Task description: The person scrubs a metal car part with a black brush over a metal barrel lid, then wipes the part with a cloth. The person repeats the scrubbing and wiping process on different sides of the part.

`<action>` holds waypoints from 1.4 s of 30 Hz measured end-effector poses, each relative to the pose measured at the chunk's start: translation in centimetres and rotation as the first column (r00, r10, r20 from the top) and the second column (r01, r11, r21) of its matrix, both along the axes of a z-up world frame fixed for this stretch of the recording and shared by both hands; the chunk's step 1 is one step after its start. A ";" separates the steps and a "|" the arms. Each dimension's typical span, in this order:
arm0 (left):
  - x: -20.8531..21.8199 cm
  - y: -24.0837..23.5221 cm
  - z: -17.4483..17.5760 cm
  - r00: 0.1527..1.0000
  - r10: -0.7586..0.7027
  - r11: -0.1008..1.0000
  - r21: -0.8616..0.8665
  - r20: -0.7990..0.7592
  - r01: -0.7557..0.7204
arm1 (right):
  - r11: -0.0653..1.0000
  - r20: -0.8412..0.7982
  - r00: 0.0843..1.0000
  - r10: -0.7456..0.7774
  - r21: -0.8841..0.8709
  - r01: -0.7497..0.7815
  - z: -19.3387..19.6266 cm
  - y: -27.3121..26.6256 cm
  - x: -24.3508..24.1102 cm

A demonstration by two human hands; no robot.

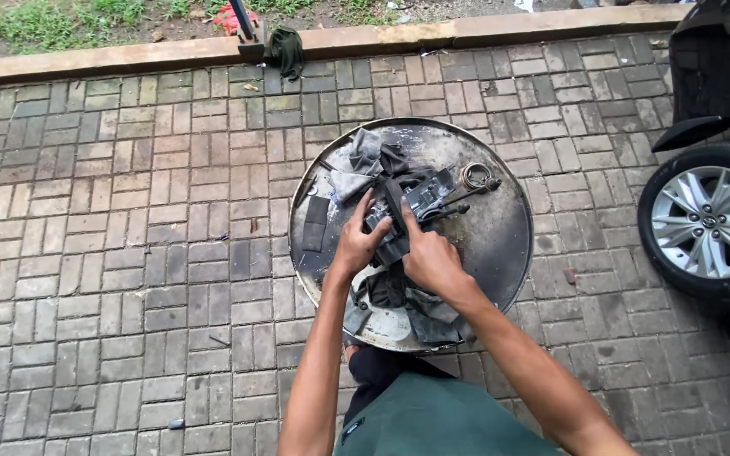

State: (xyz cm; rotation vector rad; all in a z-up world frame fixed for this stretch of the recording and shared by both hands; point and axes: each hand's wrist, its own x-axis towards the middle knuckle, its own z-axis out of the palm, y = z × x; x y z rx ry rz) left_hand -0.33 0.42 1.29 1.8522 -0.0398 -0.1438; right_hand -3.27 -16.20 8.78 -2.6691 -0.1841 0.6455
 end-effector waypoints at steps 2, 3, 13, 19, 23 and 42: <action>0.1 0.3 0.3 1.000 0.012 1.000 0.007 0.002 -0.012 | 0.999 0.029 1.000 -0.002 0.039 0.001 1.0 0.0 -0.5; 0.0 0.4 0.2 1.000 0.015 1.000 -0.006 0.003 -0.015 | 1.000 -0.021 1.000 0.014 0.015 -0.014 1.9 -0.4 -1.7; -0.1 0.1 0.0 1.000 0.014 1.000 -0.015 -0.001 -0.014 | 0.999 -0.151 0.988 -0.024 -0.029 0.020 2.6 -2.0 -4.8; 0.2 0.2 -0.4 1.000 0.008 1.000 0.000 -0.013 -0.008 | 0.997 -0.067 0.997 0.047 -0.065 -0.052 1.0 -1.1 -1.4; 0.3 0.1 -0.5 1.000 0.012 1.000 -0.011 -0.002 -0.012 | 0.985 -0.164 0.981 0.105 -0.120 -0.125 3.0 -3.3 -5.9; 0.3 0.2 -1.4 0.999 0.042 0.999 -0.028 -0.003 -0.042 | 0.983 -0.129 0.984 0.124 -0.118 -0.139 2.9 -2.9 -6.7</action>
